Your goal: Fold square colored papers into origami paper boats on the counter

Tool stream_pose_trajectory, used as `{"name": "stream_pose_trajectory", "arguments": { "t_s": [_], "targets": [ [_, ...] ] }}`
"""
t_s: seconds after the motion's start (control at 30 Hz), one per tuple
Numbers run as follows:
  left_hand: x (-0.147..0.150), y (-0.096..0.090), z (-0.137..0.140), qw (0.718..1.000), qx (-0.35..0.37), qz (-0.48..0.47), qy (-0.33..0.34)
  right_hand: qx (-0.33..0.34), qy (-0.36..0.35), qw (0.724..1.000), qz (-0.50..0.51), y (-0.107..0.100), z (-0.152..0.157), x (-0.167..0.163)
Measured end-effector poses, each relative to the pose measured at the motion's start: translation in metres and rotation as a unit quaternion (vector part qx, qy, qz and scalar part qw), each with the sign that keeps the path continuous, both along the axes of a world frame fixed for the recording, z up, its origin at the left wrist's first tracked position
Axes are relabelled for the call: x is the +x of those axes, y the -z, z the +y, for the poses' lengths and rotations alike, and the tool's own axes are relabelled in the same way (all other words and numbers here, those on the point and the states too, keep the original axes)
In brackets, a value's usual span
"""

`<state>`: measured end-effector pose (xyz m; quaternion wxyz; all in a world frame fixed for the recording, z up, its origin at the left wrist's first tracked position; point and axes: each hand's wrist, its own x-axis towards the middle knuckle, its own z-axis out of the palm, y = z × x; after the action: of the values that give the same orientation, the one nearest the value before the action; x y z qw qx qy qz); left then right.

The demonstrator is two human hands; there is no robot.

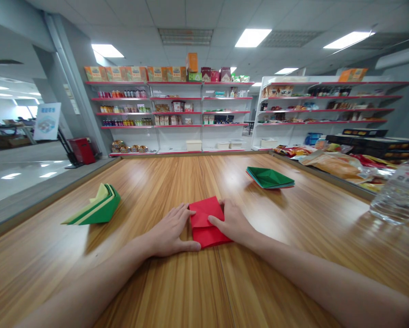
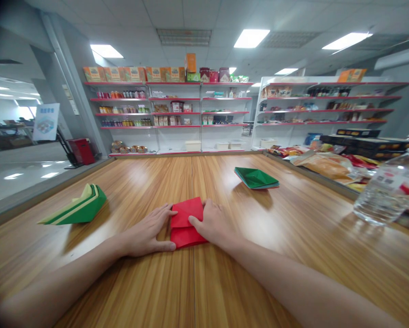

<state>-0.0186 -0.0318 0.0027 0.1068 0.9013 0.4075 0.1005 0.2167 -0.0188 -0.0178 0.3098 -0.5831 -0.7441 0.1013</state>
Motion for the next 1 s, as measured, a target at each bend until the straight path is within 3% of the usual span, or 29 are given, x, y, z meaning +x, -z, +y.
{"name": "stream_pose_trajectory", "arguments": {
  "t_s": [0.3, 0.63, 0.73, 0.9, 1.0],
  "targets": [
    [0.0, -0.001, 0.0, 0.999, -0.008, -0.047, 0.011, -0.057, -0.119, 0.961, 0.243, -0.009, -0.007, -0.006],
    [0.006, -0.004, -0.002, 0.976, -0.083, -0.202, 0.011, -0.012, -0.171, 0.951, 0.256, -0.012, -0.009, -0.006],
    [0.009, -0.003, -0.001, 0.947, -0.136, -0.291, 0.009, 0.005, -0.172, 0.94, 0.296, -0.012, -0.009, -0.008],
    [0.014, 0.006, 0.003, 0.858, -0.267, -0.436, 0.044, 0.024, -0.163, 0.916, 0.366, -0.011, -0.006, -0.007],
    [0.019, 0.008, 0.001, 0.818, -0.28, -0.501, 0.04, -0.035, -0.194, 0.894, 0.403, -0.011, -0.005, -0.005]
  ]
}}
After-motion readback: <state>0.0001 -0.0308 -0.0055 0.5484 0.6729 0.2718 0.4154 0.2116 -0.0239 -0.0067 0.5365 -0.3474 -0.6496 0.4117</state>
